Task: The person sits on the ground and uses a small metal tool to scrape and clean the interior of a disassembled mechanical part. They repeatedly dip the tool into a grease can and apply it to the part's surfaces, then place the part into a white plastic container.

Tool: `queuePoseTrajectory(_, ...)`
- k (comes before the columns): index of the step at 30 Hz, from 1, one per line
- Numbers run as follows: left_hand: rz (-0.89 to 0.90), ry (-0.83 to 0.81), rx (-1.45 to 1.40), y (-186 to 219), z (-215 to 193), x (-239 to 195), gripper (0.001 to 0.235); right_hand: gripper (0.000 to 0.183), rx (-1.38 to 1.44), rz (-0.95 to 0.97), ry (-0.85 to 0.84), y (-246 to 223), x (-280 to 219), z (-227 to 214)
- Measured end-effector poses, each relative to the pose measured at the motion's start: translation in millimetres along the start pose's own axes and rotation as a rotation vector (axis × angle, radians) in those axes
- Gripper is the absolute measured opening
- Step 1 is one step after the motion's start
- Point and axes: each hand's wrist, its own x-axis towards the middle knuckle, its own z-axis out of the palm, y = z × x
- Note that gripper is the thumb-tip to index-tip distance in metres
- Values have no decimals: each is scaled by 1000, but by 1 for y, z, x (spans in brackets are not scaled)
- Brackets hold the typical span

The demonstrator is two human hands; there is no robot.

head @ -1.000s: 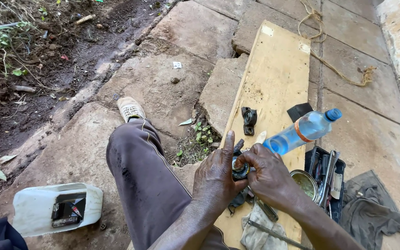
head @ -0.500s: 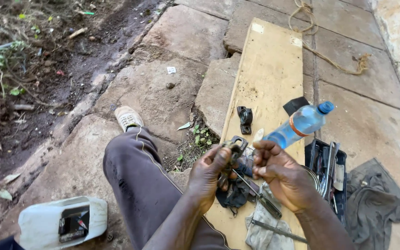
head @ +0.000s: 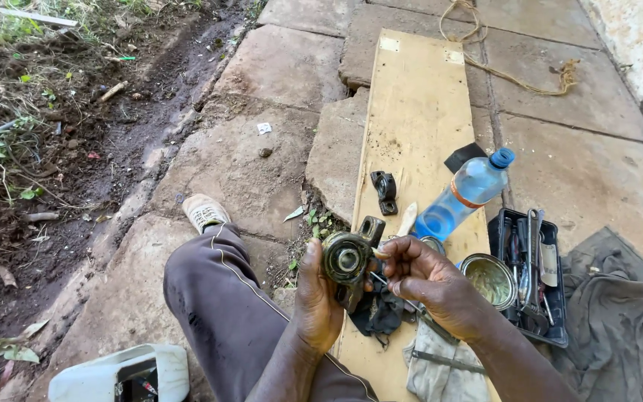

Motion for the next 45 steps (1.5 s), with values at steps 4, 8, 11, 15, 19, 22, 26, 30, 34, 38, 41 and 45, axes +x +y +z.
queuePoseTrajectory(4,-36,35,8,6,9,-1,93,50,-61,28,-9,0,-1,7)
queuePoseTrajectory(8,-75,54,50,1,5,3,107,54,-38,11,-18,2,4,8)
queuePoseTrajectory(11,0,-2,41,4,6,1,105,59,-59,33,2,-1,4,12)
queuePoseTrajectory(15,-49,51,10,8,8,-2,101,60,-137,34,-21,-4,6,19)
queuePoseTrajectory(19,-98,98,-1,12,12,-3,99,56,-215,34,-5,-4,14,18)
queuePoseTrajectory(22,-98,91,1,12,10,-3,94,48,-342,3,27,-7,16,19)
queuePoseTrajectory(26,-97,113,-2,14,11,-4,90,46,-546,-74,52,-10,19,24)
queuePoseTrajectory(30,-95,152,58,14,9,-4,86,41,-643,-109,90,-13,15,34)
queuePoseTrajectory(34,-77,176,104,15,9,-3,84,45,-904,-191,106,-21,12,43)
queuePoseTrajectory(38,-114,229,171,19,12,-4,86,46,-940,-137,126,-18,9,50)
queuePoseTrajectory(41,-117,264,177,16,10,-3,83,56,-1074,-69,165,-9,7,55)
queuePoseTrajectory(45,-109,279,186,16,9,-4,89,57,-1239,-294,163,3,9,57)
